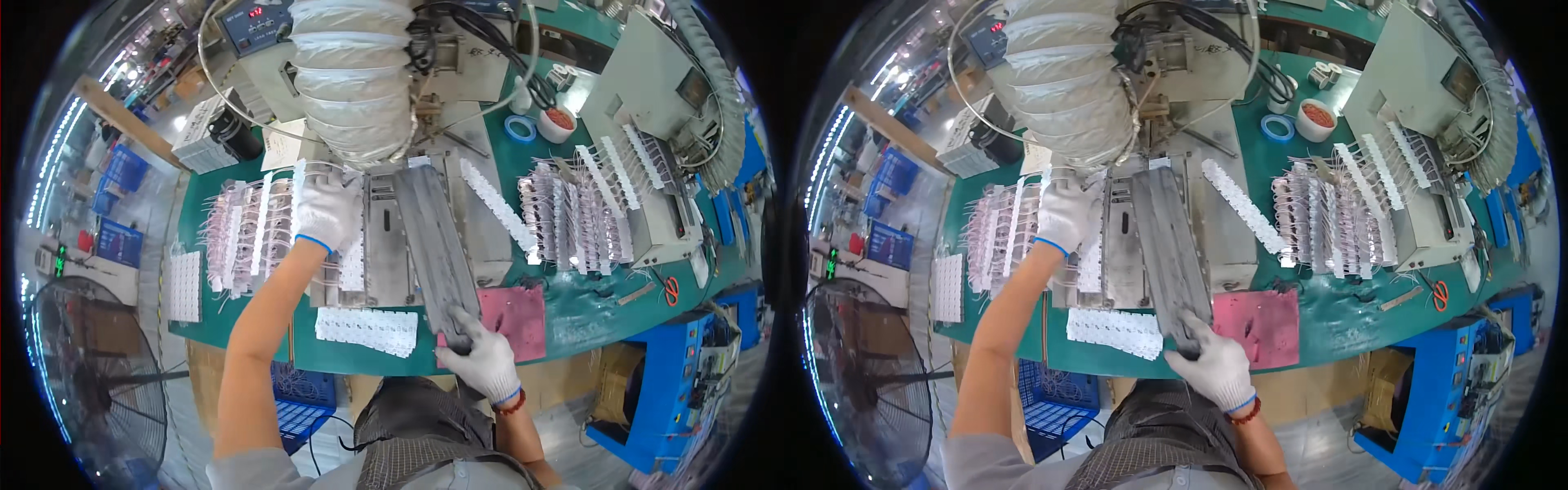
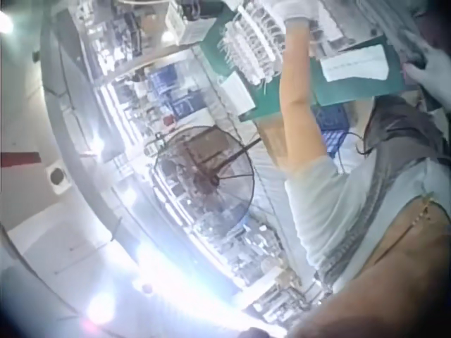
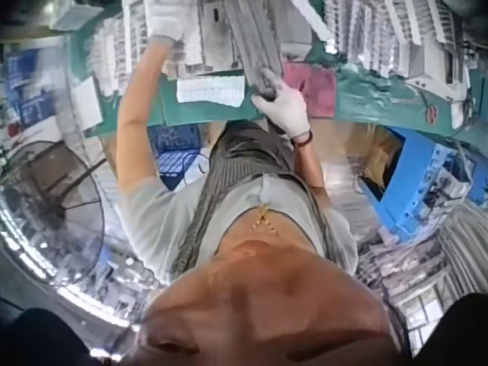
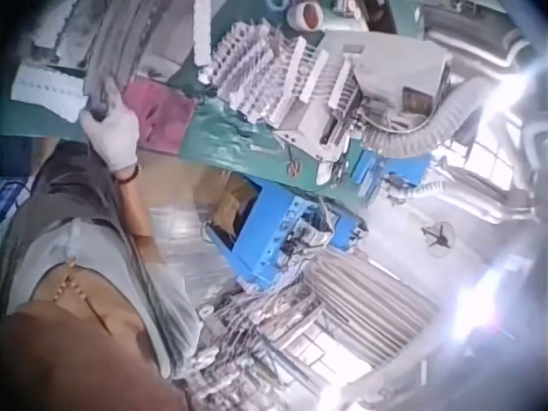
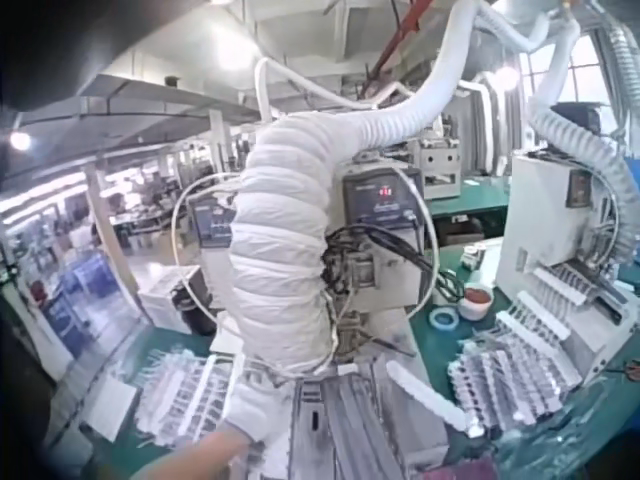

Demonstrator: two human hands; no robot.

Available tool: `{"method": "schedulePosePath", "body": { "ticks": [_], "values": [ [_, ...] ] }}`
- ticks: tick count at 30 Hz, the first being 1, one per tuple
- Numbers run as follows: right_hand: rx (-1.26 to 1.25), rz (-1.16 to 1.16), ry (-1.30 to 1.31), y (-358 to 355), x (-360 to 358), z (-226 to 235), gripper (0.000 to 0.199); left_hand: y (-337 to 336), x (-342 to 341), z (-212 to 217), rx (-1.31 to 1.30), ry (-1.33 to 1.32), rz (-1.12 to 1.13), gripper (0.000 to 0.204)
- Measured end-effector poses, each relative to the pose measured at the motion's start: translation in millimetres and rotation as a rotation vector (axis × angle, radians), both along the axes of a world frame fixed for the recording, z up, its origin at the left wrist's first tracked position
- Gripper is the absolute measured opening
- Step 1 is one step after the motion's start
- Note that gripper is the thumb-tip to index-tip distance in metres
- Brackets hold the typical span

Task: The recorder is feeding LED strips into an assembly machine and moving processed parts into crates.

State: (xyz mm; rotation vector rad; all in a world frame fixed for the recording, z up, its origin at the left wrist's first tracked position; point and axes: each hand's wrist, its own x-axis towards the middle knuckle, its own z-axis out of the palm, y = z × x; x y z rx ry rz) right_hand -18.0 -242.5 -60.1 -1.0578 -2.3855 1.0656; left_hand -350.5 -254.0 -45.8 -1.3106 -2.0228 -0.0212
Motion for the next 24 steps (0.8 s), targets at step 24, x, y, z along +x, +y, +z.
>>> {"method": "schedulePosePath", "body": {
  "ticks": [24],
  "values": [
    [-0.425, 0.306, 0.381, 60.9, -80.9, -67.7, 0.052, 65.3, 26.3, 5.4, -0.086, -0.054, -0.297, 0.034]
  ]
}}
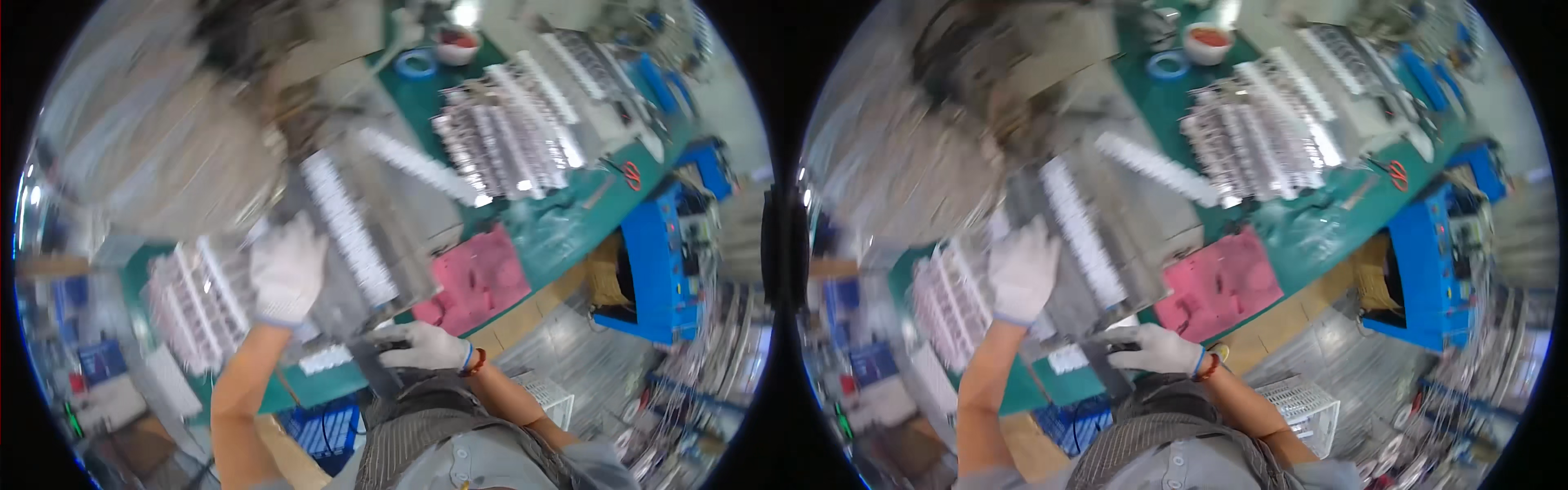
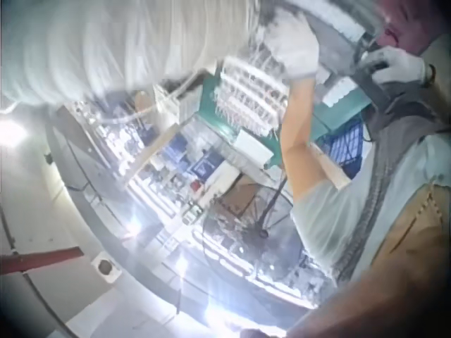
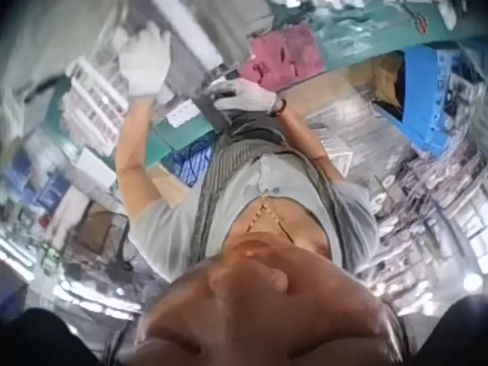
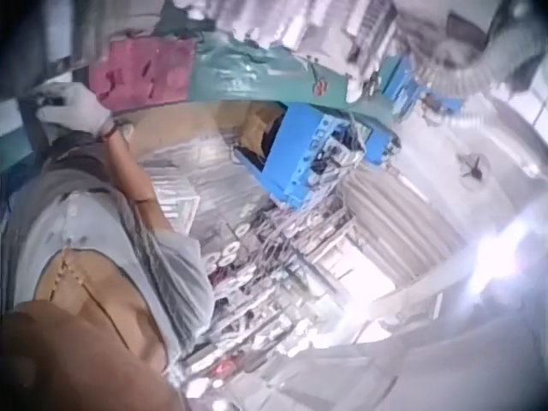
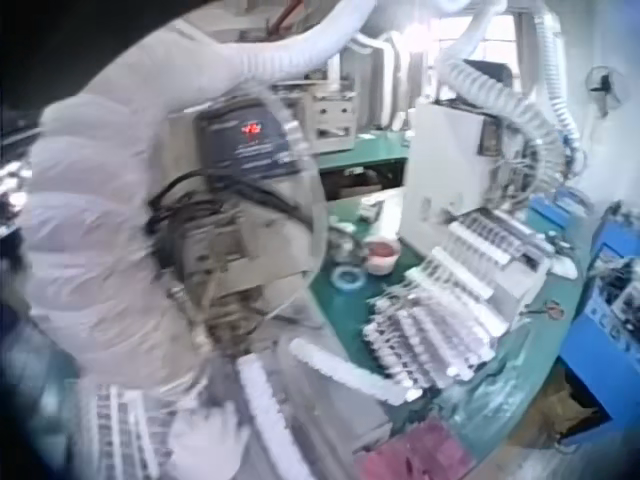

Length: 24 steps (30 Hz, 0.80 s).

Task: The recorder is feeding LED strips into an assembly machine and moving processed parts into crates.

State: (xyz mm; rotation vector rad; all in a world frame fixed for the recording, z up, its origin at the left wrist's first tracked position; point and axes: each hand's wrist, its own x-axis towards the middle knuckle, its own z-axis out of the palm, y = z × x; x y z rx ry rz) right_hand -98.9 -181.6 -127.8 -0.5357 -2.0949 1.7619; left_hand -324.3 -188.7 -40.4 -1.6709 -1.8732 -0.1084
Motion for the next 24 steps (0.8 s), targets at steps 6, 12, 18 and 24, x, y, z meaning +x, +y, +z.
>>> {"method": "schedulePosePath", "body": {
  "ticks": [6, 12, 18, 24],
  "values": [
    [0.099, -0.420, -0.196, 133.7, 61.5, -41.6, 0.032, 18.2, 31.4, 7.1, -0.128, 0.012, 0.250, 0.041],
    [0.360, -0.154, -0.310, 160.3, 194.1, -54.6, 0.033, 55.8, 104.7, 46.6, -0.095, -0.307, 0.272, 0.046],
    [0.182, -0.539, -0.300, 247.3, 470.2, -56.4, 0.033, 211.2, 378.5, 46.1, 0.179, -0.667, -0.250, 0.053],
    [0.578, -1.348, -0.066, 435.3, 670.5, 62.9, 0.056, 427.4, 512.8, 1.8, 0.053, -0.114, -0.246, 0.064]
  ]
}}
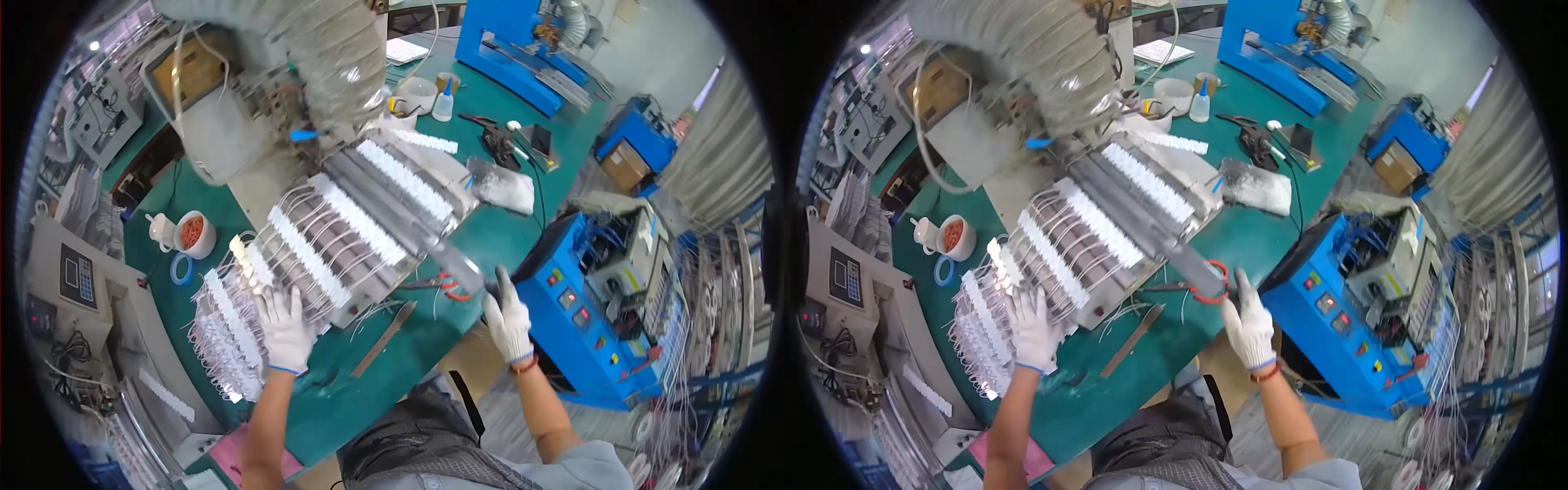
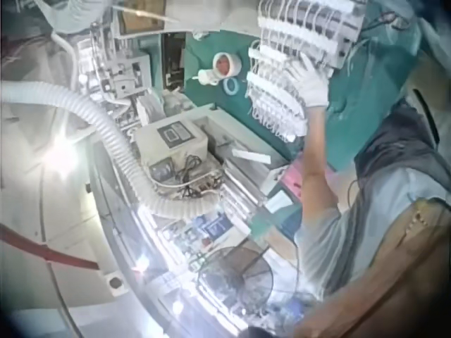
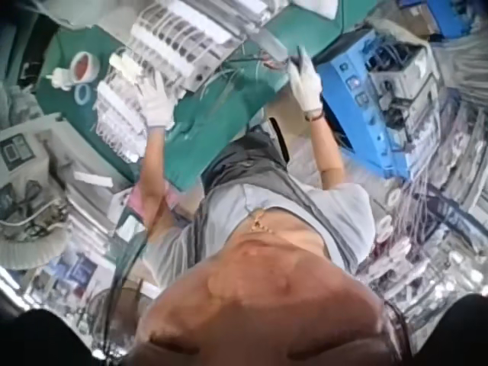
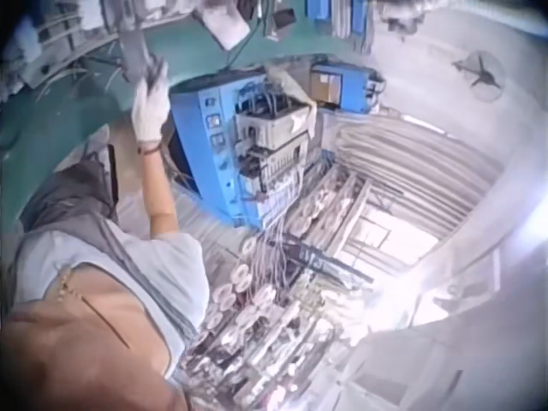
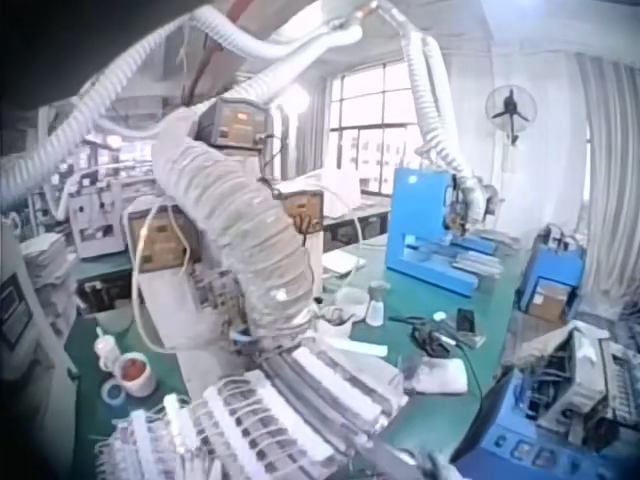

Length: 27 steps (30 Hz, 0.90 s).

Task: The recorder is feeding LED strips into an assembly machine and moving processed parts into crates.

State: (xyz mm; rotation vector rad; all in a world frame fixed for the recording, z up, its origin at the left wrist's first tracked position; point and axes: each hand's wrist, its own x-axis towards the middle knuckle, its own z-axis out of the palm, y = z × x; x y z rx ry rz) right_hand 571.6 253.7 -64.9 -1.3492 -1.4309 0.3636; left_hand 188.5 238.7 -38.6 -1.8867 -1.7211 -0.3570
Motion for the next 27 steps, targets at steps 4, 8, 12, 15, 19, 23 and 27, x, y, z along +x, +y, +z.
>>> {"method": "schedulePosePath", "body": {
  "ticks": [4, 8, 12, 15, 19, 23, 27],
  "values": [
    [-0.285, 0.712, -0.217, 91.0, 22.7, 90.9, 0.073, 8.3, 38.7, 89.9, -0.023, 0.023, -0.010, 0.048],
    [-0.412, 0.874, -0.133, 74.9, -2.2, 112.7, 0.080, -46.5, 51.3, 126.3, 0.104, -0.080, 0.071, 0.048],
    [-0.578, 0.901, -0.082, 23.4, -31.5, 89.5, 0.079, -93.9, 50.5, 109.3, -0.356, -0.075, 0.562, 0.061],
    [-0.602, 0.889, -0.077, 15.7, -43.9, 76.9, 0.081, -42.6, 117.5, 122.1, -0.053, -0.449, -0.137, 0.076],
    [-0.499, 1.039, 0.449, 9.2, -21.1, 61.2, 0.088, 57.4, 151.8, 60.7, 0.085, -1.057, -0.178, 0.046],
    [-0.394, 0.596, 0.791, 19.2, 47.4, 27.1, 0.062, 66.2, 166.3, 65.5, 0.054, -0.309, 0.026, 0.047],
    [-0.567, 0.864, 1.706, 89.8, 120.6, -21.3, 0.034, 72.7, 168.6, 83.7, 0.045, -0.121, -0.063, 0.042]
  ]
}}
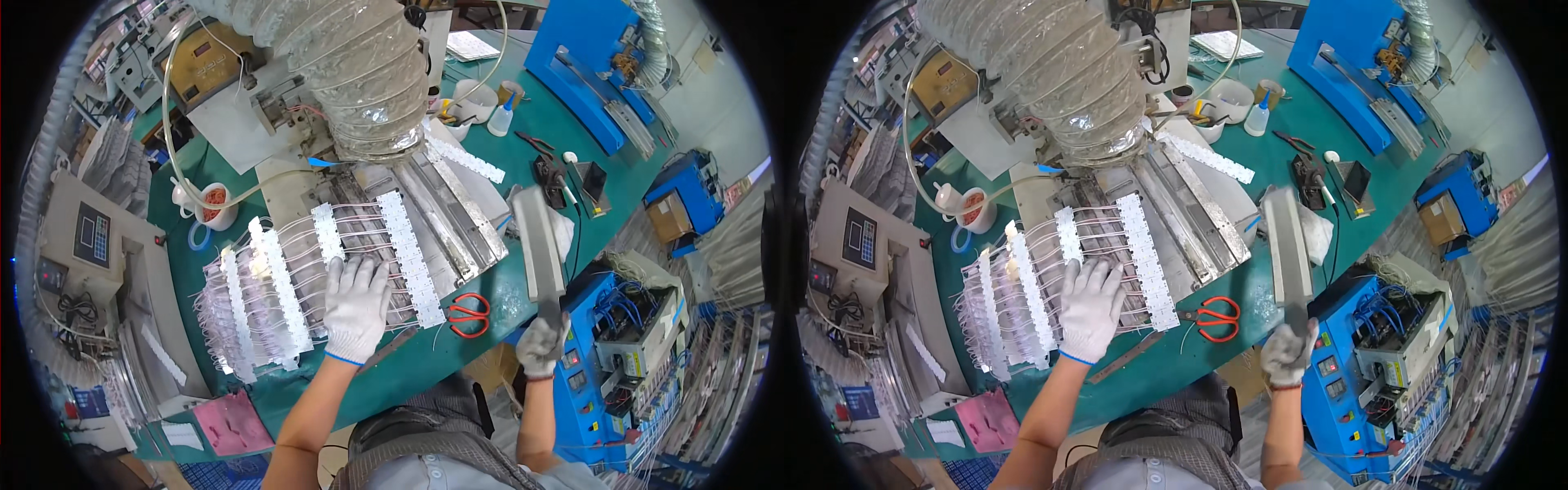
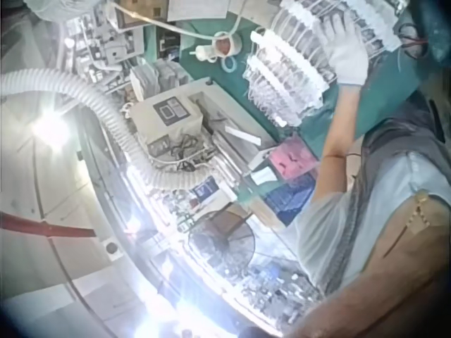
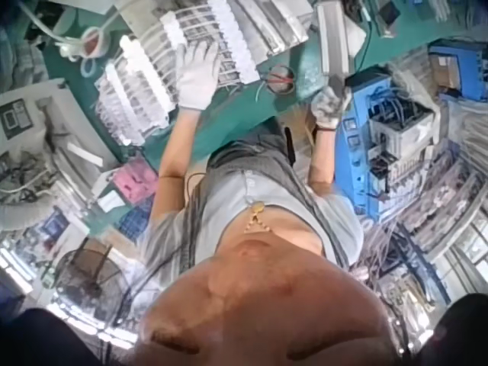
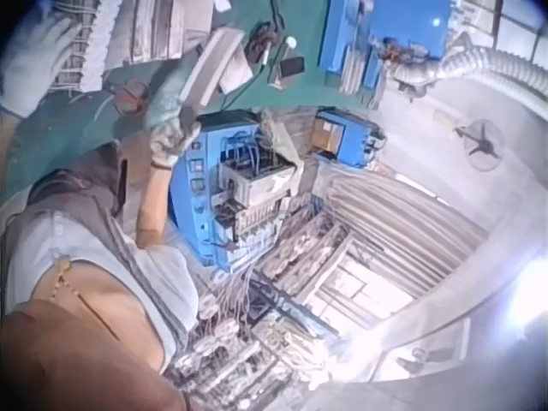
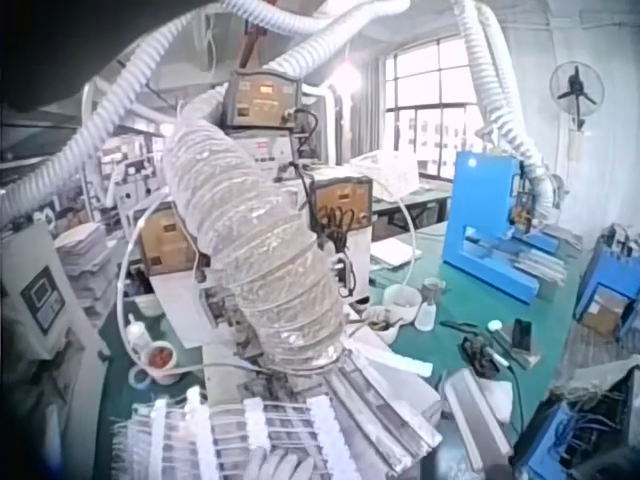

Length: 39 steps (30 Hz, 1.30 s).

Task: The recorder is feeding LED strips into an assembly machine and moving processed parts into crates.

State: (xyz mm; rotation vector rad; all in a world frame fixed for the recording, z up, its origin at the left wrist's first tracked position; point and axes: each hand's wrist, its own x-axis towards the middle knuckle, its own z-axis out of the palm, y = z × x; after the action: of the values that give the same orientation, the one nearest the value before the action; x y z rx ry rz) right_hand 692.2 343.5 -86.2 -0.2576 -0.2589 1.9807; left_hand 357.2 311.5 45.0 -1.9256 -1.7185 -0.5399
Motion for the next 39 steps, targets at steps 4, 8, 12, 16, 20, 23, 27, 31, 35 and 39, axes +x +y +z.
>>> {"method": "schedulePosePath", "body": {
  "ticks": [4, 8, 12, 16, 20, 23, 27, 31, 35, 39],
  "values": [
    [-0.166, 0.138, -0.321, 21.1, 19.5, -4.3, 0.046, 21.6, 18.2, 16.6, -0.034, -0.012, 0.005, 0.042],
    [0.693, 0.705, -2.147, 84.0, 37.5, 36.4, 0.052, 25.6, 17.4, 1.4, -0.093, 0.110, 0.163, 0.041],
    [1.280, -0.612, -1.852, 184.4, -12.8, 129.8, 0.035, 17.6, 1.1, 33.9, -0.053, 0.152, 0.381, 0.024],
    [1.394, -0.824, -2.111, 293.6, -103.6, 172.7, 0.045, 49.2, 8.4, 42.7, -0.114, 0.186, 0.346, 0.021],
    [1.405, -0.373, -2.217, 308.5, -106.6, 199.7, 0.045, 51.5, 7.0, 42.1, -0.106, -0.013, 0.381, 0.025],
    [1.328, -0.425, -1.501, 261.0, -86.1, 171.1, 0.035, 45.4, 28.6, 34.0, 0.069, 0.067, 0.410, 0.028],
    [1.421, -0.342, -1.628, 156.3, -122.9, 155.5, 0.029, 51.3, 81.4, 31.8, -0.106, 0.035, 0.140, 0.040],
    [1.737, -0.769, -1.670, 194.1, -151.0, 176.8, 0.019, 64.3, 111.7, 28.9, -0.171, -0.069, -0.119, 0.062],
    [1.402, -0.786, -1.492, 155.8, -113.4, 165.8, 0.019, 93.3, 73.1, 12.8, -0.118, -0.077, -0.088, 0.066],
    [0.145, -0.820, -1.868, 59.4, 4.3, -6.4, 0.040, 99.4, 77.2, 34.3, -0.066, -0.313, -0.131, 0.055]
  ]
}}
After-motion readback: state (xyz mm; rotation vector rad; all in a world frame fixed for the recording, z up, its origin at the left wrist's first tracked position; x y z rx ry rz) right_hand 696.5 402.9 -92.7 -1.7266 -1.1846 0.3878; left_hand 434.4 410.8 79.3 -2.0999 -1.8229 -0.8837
